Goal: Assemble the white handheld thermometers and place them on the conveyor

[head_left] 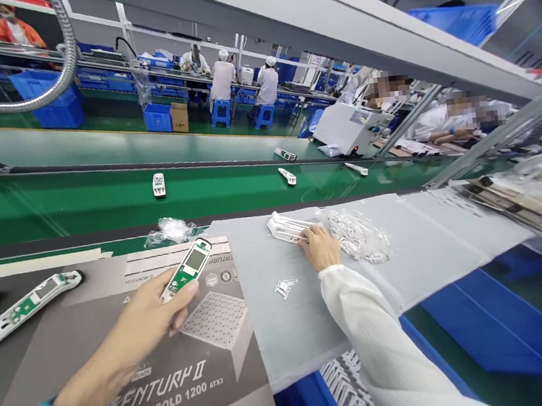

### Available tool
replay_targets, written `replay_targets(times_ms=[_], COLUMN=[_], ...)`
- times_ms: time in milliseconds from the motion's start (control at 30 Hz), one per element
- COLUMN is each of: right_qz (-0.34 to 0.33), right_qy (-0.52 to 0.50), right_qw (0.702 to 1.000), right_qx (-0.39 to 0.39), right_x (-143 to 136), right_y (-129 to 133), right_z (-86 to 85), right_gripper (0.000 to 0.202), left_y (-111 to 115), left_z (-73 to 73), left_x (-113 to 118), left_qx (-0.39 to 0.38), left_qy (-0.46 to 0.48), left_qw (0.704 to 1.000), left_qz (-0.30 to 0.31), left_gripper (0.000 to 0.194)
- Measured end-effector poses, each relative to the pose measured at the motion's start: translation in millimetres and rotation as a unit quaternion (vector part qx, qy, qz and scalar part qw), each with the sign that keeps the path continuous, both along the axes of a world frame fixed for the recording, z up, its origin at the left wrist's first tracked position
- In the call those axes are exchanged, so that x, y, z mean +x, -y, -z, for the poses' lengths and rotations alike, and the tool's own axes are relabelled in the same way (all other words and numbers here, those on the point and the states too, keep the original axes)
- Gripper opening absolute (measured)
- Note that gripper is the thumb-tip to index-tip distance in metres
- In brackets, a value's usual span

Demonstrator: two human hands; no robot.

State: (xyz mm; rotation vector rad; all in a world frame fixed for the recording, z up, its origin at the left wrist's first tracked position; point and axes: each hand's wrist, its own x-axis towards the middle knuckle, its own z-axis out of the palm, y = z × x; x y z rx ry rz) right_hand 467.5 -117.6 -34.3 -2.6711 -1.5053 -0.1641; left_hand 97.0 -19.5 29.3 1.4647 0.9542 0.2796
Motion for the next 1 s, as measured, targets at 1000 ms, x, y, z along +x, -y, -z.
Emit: replay_targets(times_ms=[1000], right_qz=[0.022], right_qy=[-0.265], right_qw=[0.942], right_qx=[0.203], right_x=[-142], right_y=[51], right_z=[17.7], right_gripper=[0.029], left_y=[44], left_z=[67.1], left_x=[91], left_qx=[0.227], left_qy=[-0.244], left_qw=[0.943], left_qz=[0.015], left_gripper=[0.04])
